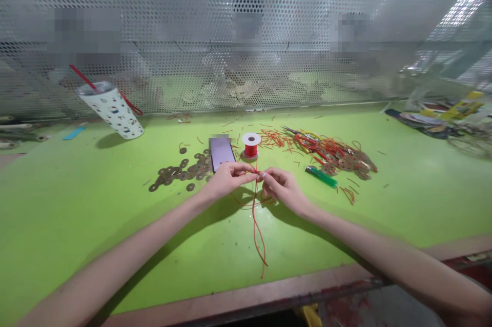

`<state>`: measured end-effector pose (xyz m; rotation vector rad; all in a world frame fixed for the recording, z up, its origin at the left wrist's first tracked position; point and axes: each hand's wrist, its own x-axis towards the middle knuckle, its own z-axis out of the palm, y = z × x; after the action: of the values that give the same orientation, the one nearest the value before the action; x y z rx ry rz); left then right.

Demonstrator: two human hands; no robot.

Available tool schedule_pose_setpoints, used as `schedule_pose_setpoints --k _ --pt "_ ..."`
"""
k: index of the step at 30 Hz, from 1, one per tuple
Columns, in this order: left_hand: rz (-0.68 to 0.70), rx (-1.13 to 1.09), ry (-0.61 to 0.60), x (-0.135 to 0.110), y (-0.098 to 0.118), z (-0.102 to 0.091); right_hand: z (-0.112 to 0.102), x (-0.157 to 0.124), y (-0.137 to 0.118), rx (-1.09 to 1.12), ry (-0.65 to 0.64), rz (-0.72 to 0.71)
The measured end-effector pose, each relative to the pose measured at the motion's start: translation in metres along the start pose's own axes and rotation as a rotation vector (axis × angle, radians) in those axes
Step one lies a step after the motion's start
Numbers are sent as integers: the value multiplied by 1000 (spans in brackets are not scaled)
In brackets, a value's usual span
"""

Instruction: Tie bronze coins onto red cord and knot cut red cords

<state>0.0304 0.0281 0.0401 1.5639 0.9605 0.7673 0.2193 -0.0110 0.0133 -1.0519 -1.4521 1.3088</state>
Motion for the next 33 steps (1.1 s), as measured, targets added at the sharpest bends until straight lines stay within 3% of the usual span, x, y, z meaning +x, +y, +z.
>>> schedule_pose_setpoints --k 14,25,29,33 --pt "-64 -113 -82 -2 -2 -1 -4 1 -1 -94 87 -92" --pt "12 -6 58 -5 -8 8 -3 -3 0 -40 69 -92" --pt "3 -78 176 -5 -7 9 2 -19 -8 -192 55 -315" --pt "-4 -137 245 -5 -4 9 18 -39 -6 -511 -277 -644"
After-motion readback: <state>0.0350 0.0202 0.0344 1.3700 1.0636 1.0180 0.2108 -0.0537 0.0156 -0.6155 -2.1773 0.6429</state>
